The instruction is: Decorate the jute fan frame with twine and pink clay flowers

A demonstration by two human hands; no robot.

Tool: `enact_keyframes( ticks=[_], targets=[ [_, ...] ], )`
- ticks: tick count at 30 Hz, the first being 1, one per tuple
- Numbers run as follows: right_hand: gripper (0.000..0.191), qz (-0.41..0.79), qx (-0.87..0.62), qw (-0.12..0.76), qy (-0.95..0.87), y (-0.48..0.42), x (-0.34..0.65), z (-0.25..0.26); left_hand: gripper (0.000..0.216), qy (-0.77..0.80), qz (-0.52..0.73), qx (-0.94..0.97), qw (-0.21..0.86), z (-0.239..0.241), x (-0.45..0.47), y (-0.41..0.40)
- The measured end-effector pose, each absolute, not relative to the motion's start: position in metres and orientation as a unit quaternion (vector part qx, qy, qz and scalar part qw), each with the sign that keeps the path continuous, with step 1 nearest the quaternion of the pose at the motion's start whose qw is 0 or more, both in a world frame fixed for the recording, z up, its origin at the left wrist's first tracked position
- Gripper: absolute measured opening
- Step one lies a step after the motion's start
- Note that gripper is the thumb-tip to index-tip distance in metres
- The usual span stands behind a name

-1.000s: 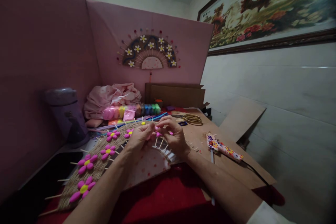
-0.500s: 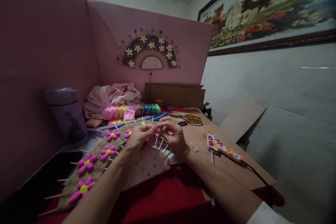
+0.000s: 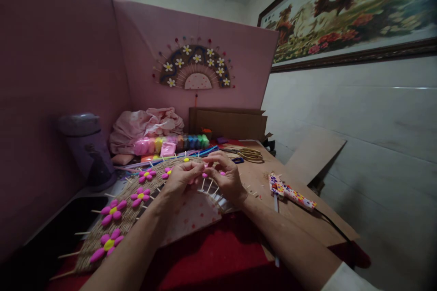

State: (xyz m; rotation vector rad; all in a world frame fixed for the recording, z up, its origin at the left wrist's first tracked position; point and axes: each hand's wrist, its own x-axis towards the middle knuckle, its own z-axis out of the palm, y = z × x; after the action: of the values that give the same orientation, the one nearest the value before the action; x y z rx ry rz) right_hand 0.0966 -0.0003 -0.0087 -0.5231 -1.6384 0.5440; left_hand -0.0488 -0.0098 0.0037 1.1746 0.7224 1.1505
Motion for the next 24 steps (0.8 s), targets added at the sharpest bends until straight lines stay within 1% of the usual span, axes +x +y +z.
enact_keyframes(
  ticks=[4, 8, 12, 17, 24],
  targets=[
    [0.004, 0.234, -0.225, 0.628, -0.707, 0.0001, 0.0964, -0.0091, 0.043, 0.313, 0.5, 0.496, 0.637, 0.0038, -0.0488, -0.0084],
    [0.009, 0.23, -0.236, 0.621, -0.712, 0.0002, 0.0964, -0.0092, 0.041, 0.31, 0.501, 0.5, 0.635, 0.0043, -0.0481, -0.009],
    [0.006, 0.224, -0.234, 0.626, -0.71, 0.0002, 0.0963, -0.0091, 0.043, 0.307, 0.506, 0.498, 0.634, 0.0049, -0.0475, -0.0096],
    [0.009, 0.218, -0.237, 0.619, -0.716, -0.0005, 0.0964, -0.0081, 0.042, 0.303, 0.492, 0.513, 0.635, 0.0046, -0.0486, -0.008],
    [0.008, 0.22, -0.244, 0.621, -0.712, -0.0012, 0.0967, -0.0074, 0.041, 0.3, 0.49, 0.507, 0.642, 0.0059, -0.0495, -0.0084]
  ],
)
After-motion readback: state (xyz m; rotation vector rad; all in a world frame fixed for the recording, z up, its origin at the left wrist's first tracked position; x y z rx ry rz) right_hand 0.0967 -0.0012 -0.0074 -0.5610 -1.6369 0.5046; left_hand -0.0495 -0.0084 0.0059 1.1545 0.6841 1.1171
